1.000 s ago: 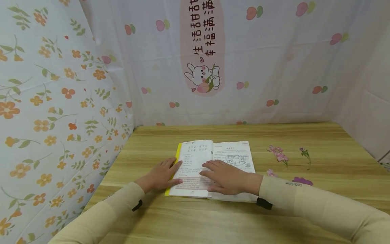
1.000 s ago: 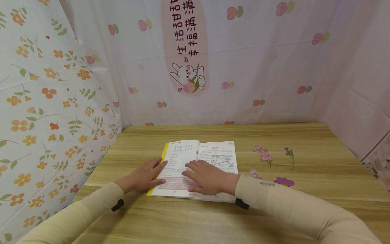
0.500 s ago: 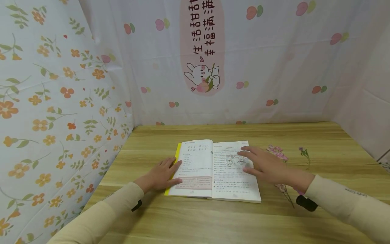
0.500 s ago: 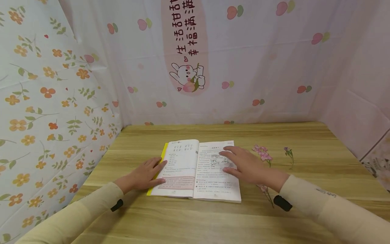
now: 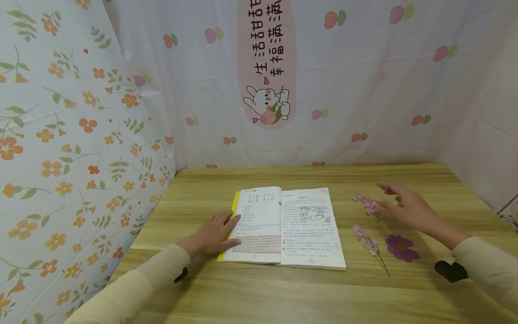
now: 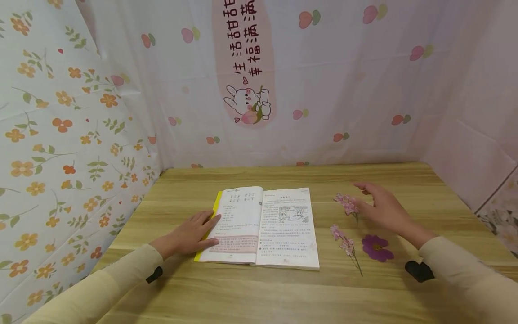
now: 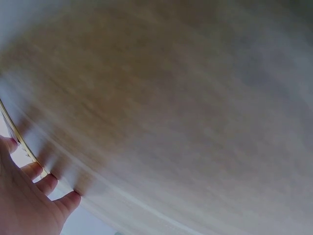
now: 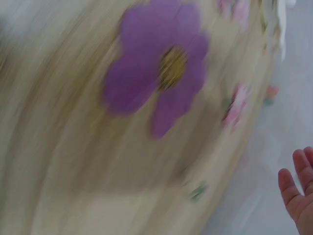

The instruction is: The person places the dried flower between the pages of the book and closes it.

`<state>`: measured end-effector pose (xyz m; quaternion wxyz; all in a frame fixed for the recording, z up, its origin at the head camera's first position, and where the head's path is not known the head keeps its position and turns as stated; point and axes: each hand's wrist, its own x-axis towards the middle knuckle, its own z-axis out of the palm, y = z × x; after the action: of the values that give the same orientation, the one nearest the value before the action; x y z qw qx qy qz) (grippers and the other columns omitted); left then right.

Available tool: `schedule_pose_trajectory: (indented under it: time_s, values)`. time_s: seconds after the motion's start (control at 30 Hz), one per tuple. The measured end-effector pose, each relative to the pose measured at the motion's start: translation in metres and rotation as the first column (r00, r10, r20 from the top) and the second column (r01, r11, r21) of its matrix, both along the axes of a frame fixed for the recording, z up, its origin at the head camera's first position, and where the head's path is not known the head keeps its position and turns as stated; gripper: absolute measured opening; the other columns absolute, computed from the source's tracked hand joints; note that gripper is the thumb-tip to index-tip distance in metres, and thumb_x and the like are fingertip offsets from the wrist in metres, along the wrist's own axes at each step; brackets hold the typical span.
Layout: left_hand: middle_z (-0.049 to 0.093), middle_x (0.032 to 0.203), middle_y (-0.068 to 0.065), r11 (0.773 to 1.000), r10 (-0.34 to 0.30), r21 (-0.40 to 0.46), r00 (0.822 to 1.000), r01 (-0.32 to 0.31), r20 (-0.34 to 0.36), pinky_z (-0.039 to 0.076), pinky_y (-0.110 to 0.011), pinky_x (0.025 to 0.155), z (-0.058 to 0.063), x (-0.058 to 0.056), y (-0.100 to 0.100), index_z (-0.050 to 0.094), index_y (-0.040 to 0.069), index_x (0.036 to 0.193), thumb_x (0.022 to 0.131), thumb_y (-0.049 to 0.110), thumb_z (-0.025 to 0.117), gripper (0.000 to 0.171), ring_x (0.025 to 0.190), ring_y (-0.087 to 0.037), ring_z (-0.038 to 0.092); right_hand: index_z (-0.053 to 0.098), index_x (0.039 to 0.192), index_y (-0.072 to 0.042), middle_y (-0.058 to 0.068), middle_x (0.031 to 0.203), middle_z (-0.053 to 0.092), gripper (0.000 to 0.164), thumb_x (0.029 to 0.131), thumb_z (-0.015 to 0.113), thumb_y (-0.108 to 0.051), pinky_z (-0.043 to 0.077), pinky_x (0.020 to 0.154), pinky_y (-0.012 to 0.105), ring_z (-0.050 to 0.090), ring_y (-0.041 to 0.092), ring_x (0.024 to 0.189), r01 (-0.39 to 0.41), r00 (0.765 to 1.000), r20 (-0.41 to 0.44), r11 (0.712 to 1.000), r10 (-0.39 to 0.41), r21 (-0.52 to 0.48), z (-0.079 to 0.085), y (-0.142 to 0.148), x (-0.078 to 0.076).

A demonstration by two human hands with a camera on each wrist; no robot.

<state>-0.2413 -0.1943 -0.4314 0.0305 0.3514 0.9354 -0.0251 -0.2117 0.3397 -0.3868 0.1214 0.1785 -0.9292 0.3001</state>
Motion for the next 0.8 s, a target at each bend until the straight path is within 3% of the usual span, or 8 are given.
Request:
schedule_pose_trajectory:
  time_s: [0.17, 0.4, 0.63, 0.8]
  values:
    - [0.030, 0.149, -0.023, 1.000, -0.002, 0.011, 1.000, 0.002, 0.008, 0.031, -0.053, 0.106, 0.000, 0.000, -0.001, 0.031, 0.007, 0.152, 0.097, 0.060, 0.042, 0.078, 0.135, -0.038, 0.032, 0.042, 0.139, 0.009, 0.035, 0.126, 0.048, 0.056, 0.100, 0.056, -0.028, 0.041, 0.081, 0.066, 0.048, 0.052, 0.111, 0.136, 0.988, 0.072, 0.990, -0.133, -0.046, -0.013, 0.030, -0.005]
    - [0.030, 0.150, -0.023, 1.000, -0.015, 0.028, 1.000, 0.014, 0.004, 0.029, -0.052, 0.107, -0.003, -0.001, -0.002, 0.029, 0.006, 0.153, 0.097, 0.060, 0.041, 0.078, 0.137, -0.038, 0.031, 0.040, 0.135, 0.015, 0.040, 0.124, 0.047, 0.064, 0.099, 0.056, -0.035, 0.045, 0.079, 0.063, 0.051, 0.055, 0.105, 0.252, 0.959, 0.135, 0.968, -0.249, -0.006, -0.030, 0.060, -0.014]
    - [0.030, 0.151, -0.022, 0.999, -0.012, 0.031, 1.000, 0.012, 0.003, 0.029, -0.053, 0.107, -0.002, 0.000, -0.002, 0.030, 0.007, 0.152, 0.097, 0.061, 0.041, 0.078, 0.137, -0.038, 0.031, 0.041, 0.130, 0.019, 0.042, 0.118, 0.049, 0.063, 0.099, 0.056, -0.033, 0.046, 0.077, 0.059, 0.051, 0.054, 0.102, 0.274, 0.944, 0.191, 0.962, -0.271, 0.007, -0.040, 0.074, -0.016]
    - [0.029, 0.152, -0.021, 1.000, -0.006, 0.018, 1.000, 0.006, 0.000, 0.028, -0.052, 0.108, -0.004, -0.001, -0.003, 0.029, 0.008, 0.153, 0.097, 0.062, 0.039, 0.079, 0.137, -0.037, 0.030, 0.048, 0.126, 0.016, 0.035, 0.109, 0.056, 0.060, 0.097, 0.060, -0.035, 0.051, 0.064, 0.038, 0.058, 0.043, 0.090, 0.271, 0.941, 0.206, 0.962, -0.269, 0.015, -0.047, 0.080, -0.020]
